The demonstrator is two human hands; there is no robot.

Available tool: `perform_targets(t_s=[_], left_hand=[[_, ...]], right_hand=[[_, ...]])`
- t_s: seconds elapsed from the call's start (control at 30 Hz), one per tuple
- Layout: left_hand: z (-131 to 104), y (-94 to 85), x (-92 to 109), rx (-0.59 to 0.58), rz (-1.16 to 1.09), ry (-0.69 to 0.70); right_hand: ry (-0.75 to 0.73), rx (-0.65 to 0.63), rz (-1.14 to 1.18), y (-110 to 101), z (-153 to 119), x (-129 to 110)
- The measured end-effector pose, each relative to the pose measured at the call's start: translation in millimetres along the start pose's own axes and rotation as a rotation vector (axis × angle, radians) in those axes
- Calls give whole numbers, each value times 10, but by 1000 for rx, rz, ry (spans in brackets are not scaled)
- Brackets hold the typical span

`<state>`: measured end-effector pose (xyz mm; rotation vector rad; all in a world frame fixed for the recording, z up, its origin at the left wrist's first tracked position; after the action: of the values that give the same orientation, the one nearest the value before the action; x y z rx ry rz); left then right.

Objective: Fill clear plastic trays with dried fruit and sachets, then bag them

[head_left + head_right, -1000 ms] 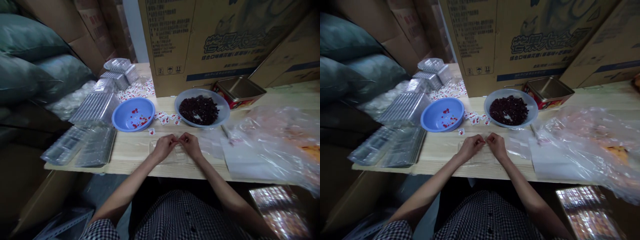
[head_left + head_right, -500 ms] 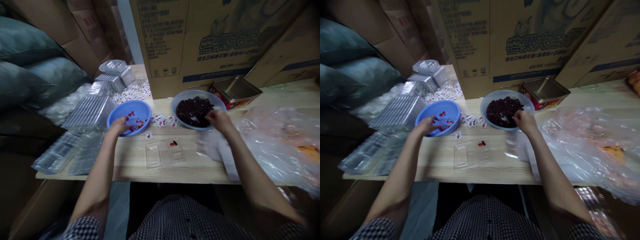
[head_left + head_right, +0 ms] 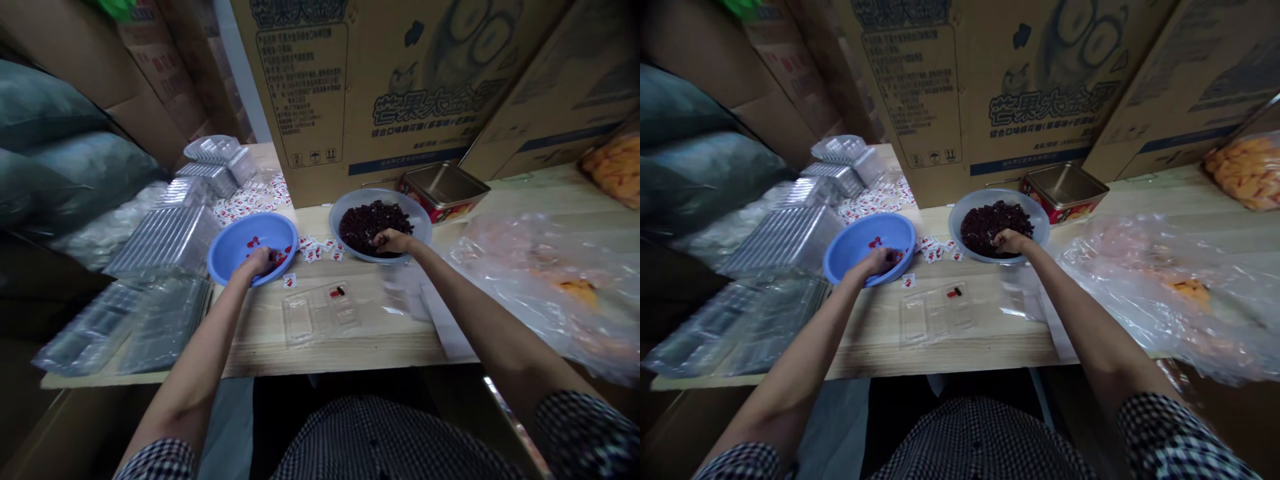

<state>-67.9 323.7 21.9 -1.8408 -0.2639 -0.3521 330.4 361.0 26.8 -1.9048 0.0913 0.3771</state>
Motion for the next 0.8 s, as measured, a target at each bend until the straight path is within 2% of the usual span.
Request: perform_targets(t_s=[0.13, 0.23, 0.33, 0.47, 0.57, 0.67, 0.8], left_hand=[[-64, -150, -67, 156, -111, -5], [-138, -227, -146, 255, -293, -22], [-206, -232, -193, 290, -509, -31], [-351, -244, -165, 329, -691, -7], [-497, -258, -117, 373, -917, 35], [-612, -256, -47, 426, -1101, 83], [-660, -210, 52, 458, -1109, 76]], right_hand=[[-14, 51, -16, 18, 40, -47], [-13, 70, -30, 45, 60, -25], [-5, 52, -28, 85, 89, 37], [27, 76, 13, 75, 98, 139], [87, 151, 64, -44, 36, 242], [90, 292, 185, -263, -134, 266], [-122, 481, 584, -480, -580, 41]])
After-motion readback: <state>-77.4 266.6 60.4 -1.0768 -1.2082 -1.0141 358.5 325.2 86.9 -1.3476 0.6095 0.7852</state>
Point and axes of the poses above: each hand's wrist, its own z-axis towards the middle knuckle, its own y-axis out of the palm, x = y × z, the point moved 8 cm from there along z, towards the middle knuckle, and after that the axes turned 3 degrees about y, right-handed, at the moved point
